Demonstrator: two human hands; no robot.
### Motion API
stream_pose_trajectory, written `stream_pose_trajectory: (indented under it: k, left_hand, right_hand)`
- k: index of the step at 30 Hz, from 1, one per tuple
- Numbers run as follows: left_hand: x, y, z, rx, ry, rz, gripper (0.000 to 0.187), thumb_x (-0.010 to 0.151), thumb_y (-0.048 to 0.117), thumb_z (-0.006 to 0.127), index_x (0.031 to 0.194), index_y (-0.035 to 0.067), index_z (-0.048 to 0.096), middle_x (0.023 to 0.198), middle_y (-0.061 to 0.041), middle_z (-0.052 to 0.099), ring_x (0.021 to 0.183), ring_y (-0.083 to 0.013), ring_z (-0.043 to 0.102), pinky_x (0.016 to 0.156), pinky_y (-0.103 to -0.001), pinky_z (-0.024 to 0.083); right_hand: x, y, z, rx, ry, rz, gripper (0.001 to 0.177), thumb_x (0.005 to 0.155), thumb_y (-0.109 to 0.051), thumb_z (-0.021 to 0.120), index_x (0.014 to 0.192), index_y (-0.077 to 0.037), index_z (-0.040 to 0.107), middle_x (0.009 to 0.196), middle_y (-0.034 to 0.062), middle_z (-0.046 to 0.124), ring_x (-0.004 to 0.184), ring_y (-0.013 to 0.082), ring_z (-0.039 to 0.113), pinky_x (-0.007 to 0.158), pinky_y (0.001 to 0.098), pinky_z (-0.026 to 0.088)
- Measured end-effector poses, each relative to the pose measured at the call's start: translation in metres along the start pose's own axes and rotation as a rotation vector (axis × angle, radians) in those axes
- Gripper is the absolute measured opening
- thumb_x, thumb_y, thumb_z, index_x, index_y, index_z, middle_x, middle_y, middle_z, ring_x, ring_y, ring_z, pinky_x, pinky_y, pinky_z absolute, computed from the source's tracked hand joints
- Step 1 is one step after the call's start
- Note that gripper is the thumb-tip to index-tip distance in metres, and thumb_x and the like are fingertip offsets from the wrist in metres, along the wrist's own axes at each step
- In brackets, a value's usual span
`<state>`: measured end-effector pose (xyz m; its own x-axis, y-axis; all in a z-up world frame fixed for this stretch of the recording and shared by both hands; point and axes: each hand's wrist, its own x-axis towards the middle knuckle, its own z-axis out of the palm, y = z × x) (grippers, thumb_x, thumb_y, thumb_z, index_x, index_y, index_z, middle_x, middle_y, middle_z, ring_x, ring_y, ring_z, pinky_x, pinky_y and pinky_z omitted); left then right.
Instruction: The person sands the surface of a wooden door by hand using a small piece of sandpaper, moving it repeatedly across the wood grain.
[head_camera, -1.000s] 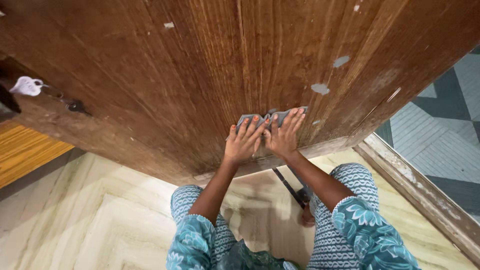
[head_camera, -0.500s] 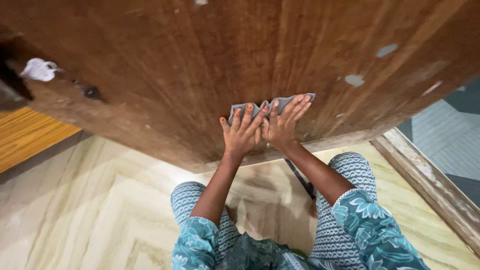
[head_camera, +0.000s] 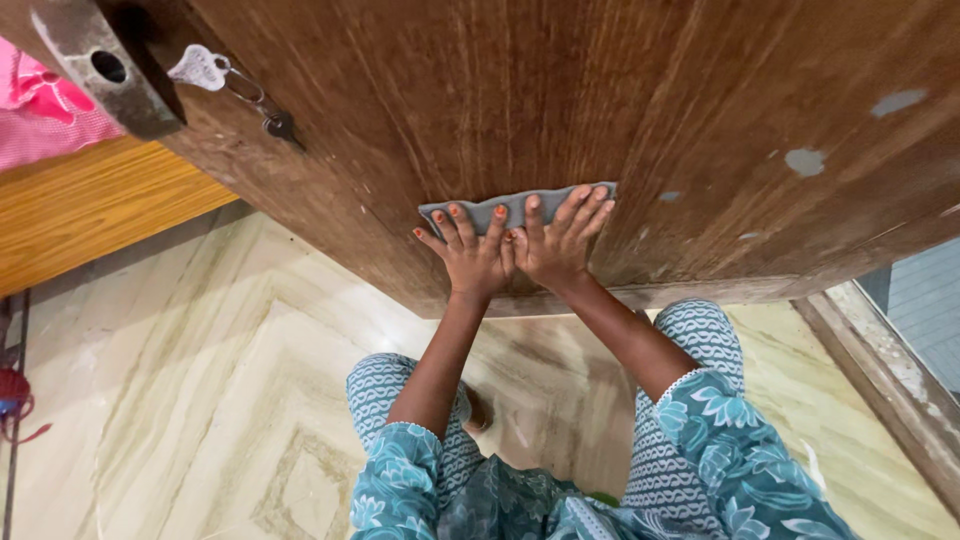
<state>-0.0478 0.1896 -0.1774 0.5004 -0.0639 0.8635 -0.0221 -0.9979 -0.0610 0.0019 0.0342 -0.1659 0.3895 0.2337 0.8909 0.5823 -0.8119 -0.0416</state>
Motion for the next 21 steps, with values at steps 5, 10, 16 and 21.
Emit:
stream_pose_trajectory:
  k: [5,10,16,21]
  left_hand:
    - [-0.026,-0.011,0.004,-0.005,-0.031,-0.081,0.075,0.111,0.046,0.047,0.17,0.035,0.003,0.173,-0.025,-0.013,0.16,-0.0495,-0.011,0.117,-0.083,-0.004]
    - [-0.058,-0.014,0.013,-0.035,-0.124,-0.102,0.08,0.11,0.045,0.047,0.17,0.033,-0.005,0.17,-0.028,-0.018,0.156,-0.0572,-0.011,0.116,-0.086,-0.002]
    - [-0.091,-0.003,0.027,-0.09,-0.196,-0.12,0.086,0.106,0.043,0.049,0.169,0.027,-0.007,0.168,-0.032,-0.018,0.152,-0.0628,-0.012,0.113,-0.087,-0.001]
    - [-0.12,0.012,0.049,-0.091,-0.2,-0.094,0.082,0.108,0.043,0.049,0.168,0.016,0.0,0.168,-0.035,-0.011,0.152,-0.0675,-0.006,0.113,-0.088,0.004]
  right_hand:
    - [-0.019,-0.014,0.016,-0.044,-0.05,-0.098,0.074,0.117,-0.051,0.043,0.172,-0.02,0.005,0.167,0.0398,-0.002,0.154,0.0634,0.0,0.118,0.0814,0.007]
    - [-0.031,-0.022,0.02,-0.128,-0.001,-0.216,0.077,0.114,-0.048,0.053,0.174,-0.023,0.011,0.172,0.0323,-0.003,0.16,0.0526,-0.003,0.126,0.0693,0.001]
    - [-0.05,-0.011,0.018,-0.152,-0.041,-0.359,0.074,0.113,-0.048,0.05,0.173,-0.02,0.017,0.173,0.0301,0.0,0.161,0.0483,-0.002,0.128,0.0642,-0.002]
    - [-0.078,0.009,0.022,-0.162,-0.096,-0.423,0.069,0.114,-0.043,0.047,0.171,-0.016,0.021,0.175,0.0242,0.0,0.162,0.0427,-0.002,0.129,0.0608,-0.003]
